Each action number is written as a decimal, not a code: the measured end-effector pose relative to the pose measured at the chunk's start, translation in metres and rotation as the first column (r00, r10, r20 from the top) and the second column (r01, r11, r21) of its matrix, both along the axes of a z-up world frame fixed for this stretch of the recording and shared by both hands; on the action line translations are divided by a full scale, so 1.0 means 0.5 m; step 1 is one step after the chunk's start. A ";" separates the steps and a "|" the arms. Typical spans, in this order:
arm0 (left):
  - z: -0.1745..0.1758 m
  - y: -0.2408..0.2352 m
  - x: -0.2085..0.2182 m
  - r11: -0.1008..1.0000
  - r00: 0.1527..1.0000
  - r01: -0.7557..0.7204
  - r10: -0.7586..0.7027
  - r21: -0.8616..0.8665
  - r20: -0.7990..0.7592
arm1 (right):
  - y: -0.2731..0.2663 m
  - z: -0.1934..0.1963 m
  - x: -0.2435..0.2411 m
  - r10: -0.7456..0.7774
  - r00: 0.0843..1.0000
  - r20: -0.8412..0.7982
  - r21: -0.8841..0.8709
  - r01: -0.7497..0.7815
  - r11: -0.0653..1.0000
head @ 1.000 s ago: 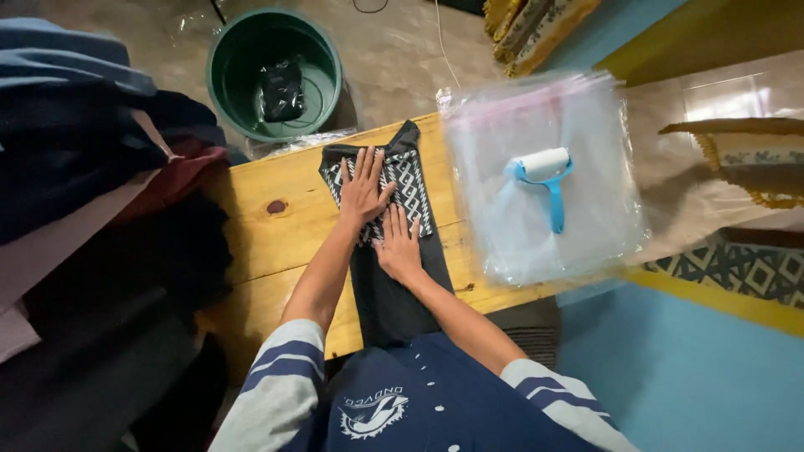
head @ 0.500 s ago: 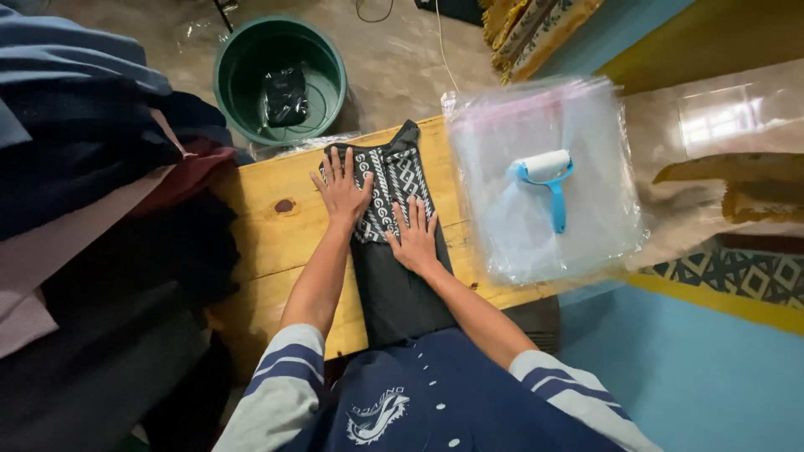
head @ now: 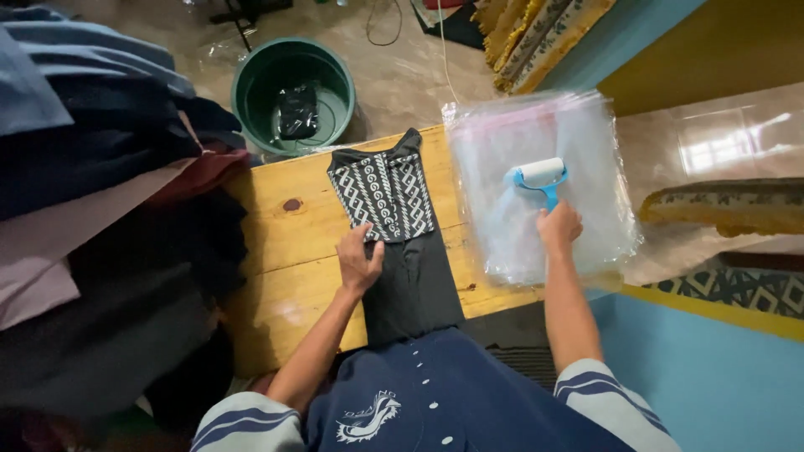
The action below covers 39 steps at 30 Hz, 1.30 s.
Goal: The person folds a pair of black shorts on a wooden table, smoothing the fabric and aligning the edges. They use a lint roller to clean the surface of the shorts before placing them into a clear plastic bag.
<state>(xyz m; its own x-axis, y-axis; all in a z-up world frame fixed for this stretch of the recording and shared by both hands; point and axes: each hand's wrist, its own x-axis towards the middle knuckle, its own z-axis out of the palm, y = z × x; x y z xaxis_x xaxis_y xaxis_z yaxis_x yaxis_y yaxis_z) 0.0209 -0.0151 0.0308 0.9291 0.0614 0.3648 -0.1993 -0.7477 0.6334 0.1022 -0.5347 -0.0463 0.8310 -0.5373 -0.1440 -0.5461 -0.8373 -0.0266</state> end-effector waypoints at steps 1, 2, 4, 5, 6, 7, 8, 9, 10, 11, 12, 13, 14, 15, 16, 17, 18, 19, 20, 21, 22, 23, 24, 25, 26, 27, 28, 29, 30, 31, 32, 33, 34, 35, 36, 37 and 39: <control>0.002 -0.006 -0.010 1.000 1.000 -0.008 0.008 0.003 0.000 | -0.009 0.004 0.001 0.008 1.000 0.000 0.003 -0.008 1.000; 0.002 -0.012 -0.024 1.000 0.999 0.013 -0.014 -0.016 -0.029 | -0.016 0.006 0.002 0.014 0.999 0.030 0.020 -0.015 1.000; 0.010 -0.031 -0.039 0.999 0.998 0.028 -0.031 -0.035 -0.060 | 0.022 0.045 -0.002 0.026 0.998 0.058 0.038 -0.028 0.999; 0.020 -0.045 -0.041 0.991 0.994 0.047 -0.059 -0.129 -0.093 | 0.067 0.084 -0.007 0.043 0.990 0.131 0.114 -0.058 0.992; 0.031 -0.055 -0.033 0.973 0.989 0.063 -0.090 -0.221 -0.117 | 0.115 0.125 -0.003 0.053 0.976 0.211 0.187 -0.094 0.978; 0.061 -0.075 -0.026 0.974 0.990 0.058 -0.085 -0.220 -0.114 | 0.201 0.174 -0.015 0.058 0.975 0.214 0.188 -0.100 0.977; 0.090 -0.096 -0.023 0.945 0.964 0.071 -0.147 -0.319 -0.222 | 0.284 0.224 -0.033 0.090 0.936 0.341 0.319 -0.206 0.925; 0.118 -0.118 -0.019 0.906 0.922 0.071 -0.218 -0.417 -0.319 | 0.367 0.272 -0.052 0.099 0.879 0.466 0.426 -0.321 0.846; 0.128 -0.128 -0.007 0.906 0.921 0.066 -0.216 -0.418 -0.324 | 0.448 0.309 -0.074 0.101 0.882 0.461 0.428 -0.321 0.845; 0.137 -0.138 0.006 0.843 0.870 -0.019 -0.252 -0.538 -0.425 | 0.530 0.345 -0.096 0.103 0.891 0.441 0.523 -0.349 0.777; 0.145 -0.149 0.024 0.763 0.807 -0.113 -0.303 -0.637 -0.507 | 0.610 0.382 -0.114 0.105 0.899 0.426 0.609 -0.371 0.701; 0.105 -0.143 0.039 0.761 0.806 -0.113 -0.305 -0.638 -0.507 | 0.642 0.328 -0.124 0.105 0.899 0.425 0.608 -0.369 0.703; 0.066 -0.134 0.048 0.737 0.823 -0.212 -0.219 -0.642 -0.524 | 0.676 0.273 -0.137 0.202 0.862 0.466 0.590 -0.472 0.655; 0.026 -0.125 0.058 0.702 0.830 -0.309 -0.131 -0.642 -0.542 | 0.710 0.219 -0.151 0.293 0.812 0.505 0.568 -0.568 0.595; 0.027 -0.096 0.060 0.701 0.831 -0.307 -0.132 -0.643 -0.541 | 0.721 0.242 -0.151 0.293 0.812 0.506 0.567 -0.568 0.597; 0.028 -0.066 0.062 0.669 0.829 -0.375 -0.068 -0.641 -0.556 | 0.733 0.264 -0.151 0.369 0.798 0.477 0.601 -0.602 0.525; 0.028 -0.027 0.059 0.633 0.819 -0.444 0.000 -0.634 -0.574 | 0.753 0.285 -0.157 0.443 0.775 0.450 0.640 -0.626 0.446; -0.016 0.006 0.058 0.634 0.818 -0.446 0.004 -0.631 -0.575 | 0.753 0.266 -0.158 0.443 0.775 0.451 0.642 -0.626 0.442; -0.059 0.041 0.060 0.560 0.797 -0.484 -0.033 -0.672 -0.603 | 0.756 0.247 -0.157 0.518 0.716 0.468 0.475 -0.698 0.537; -0.102 0.078 0.062 0.482 0.776 -0.522 -0.074 -0.704 -0.626 | 0.758 0.227 -0.155 0.593 0.658 0.465 0.287 -0.745 0.602; -0.090 0.082 0.056 0.486 0.776 -0.521 -0.073 -0.702 -0.626 | 0.765 0.217 -0.149 0.590 0.659 0.467 0.289 -0.744 0.602; -0.080 0.086 0.051 0.471 0.776 -0.521 -0.086 -0.712 -0.625 | 0.772 0.207 -0.142 0.612 0.644 0.460 0.255 -0.755 0.604; -0.070 0.085 0.045 0.454 0.775 -0.524 -0.098 -0.721 -0.625 | 0.773 0.197 -0.135 0.635 0.628 0.450 0.222 -0.767 0.602; -0.071 0.083 0.034 0.456 0.774 -0.525 -0.095 -0.719 -0.626 | 0.782 0.178 -0.132 0.634 0.628 0.451 0.224 -0.767 0.601; -0.072 0.075 0.029 0.480 0.775 -0.522 -0.078 -0.705 -0.627 | 0.783 0.160 -0.125 0.645 0.628 0.436 0.193 -0.765 0.614; -0.072 0.066 0.025 0.503 0.776 -0.519 -0.060 -0.691 -0.627 | 0.785 0.142 -0.116 0.655 0.628 0.420 0.161 -0.762 0.627; -0.068 0.063 0.016 0.498 0.777 -0.523 -0.056 -0.692 -0.628 | 0.785 0.132 -0.117 0.660 0.623 0.419 0.160 -0.766 0.622; -0.064 0.059 0.008 0.552 0.755 -0.550 0.008 -0.627 -0.656 | 0.785 0.121 -0.117 0.663 0.624 0.414 0.160 -0.767 0.622; -0.058 0.053 0.005 0.601 0.733 -0.573 0.070 -0.558 -0.677 | 0.783 0.112 -0.114 0.663 0.626 0.410 0.157 -0.765 0.625; -0.058 0.048 -0.002 0.597 0.734 -0.574 0.070 -0.561 -0.676 | 0.780 0.106 -0.115 0.667 0.624 0.408 0.154 -0.767 0.623; -0.056 0.043 -0.014 0.605 0.722 -0.586 0.088 -0.539 -0.686 | 0.777 0.100 -0.120 0.691 0.610 0.389 0.121 -0.777 0.618; -0.054 0.037 -0.027 0.612 0.710 -0.598 0.107 -0.517 -0.696 | 0.772 0.095 -0.125 0.714 0.595 0.369 0.089 -0.787 0.610; -0.043 0.025 -0.034 0.610 0.710 -0.600 0.106 -0.518 -0.697 | 0.768 0.090 -0.139 0.716 0.594 0.367 0.087 -0.788 0.609; -0.031 0.012 -0.042 0.593 0.708 -0.608 0.104 -0.528 -0.699 | 0.763 0.086 -0.154 0.721 0.584 0.372 0.072 -0.793 0.605; -0.018 0.000 -0.055 0.576 0.704 -0.618 0.103 -0.535 -0.702 | 0.759 0.082 -0.174 0.727 0.574 0.376 0.058 -0.798 0.600; -0.008 -0.022 -0.069 0.573 0.702 -0.621 0.103 -0.535 -0.705 | 0.752 0.075 -0.198 0.730 0.573 0.373 0.059 -0.799 0.598; 0.012 -0.063 -0.080 0.548 0.734 -0.589 0.057 -0.594 -0.676 | 0.740 0.060 -0.229 0.735 0.565 0.376 0.067 -0.807 0.586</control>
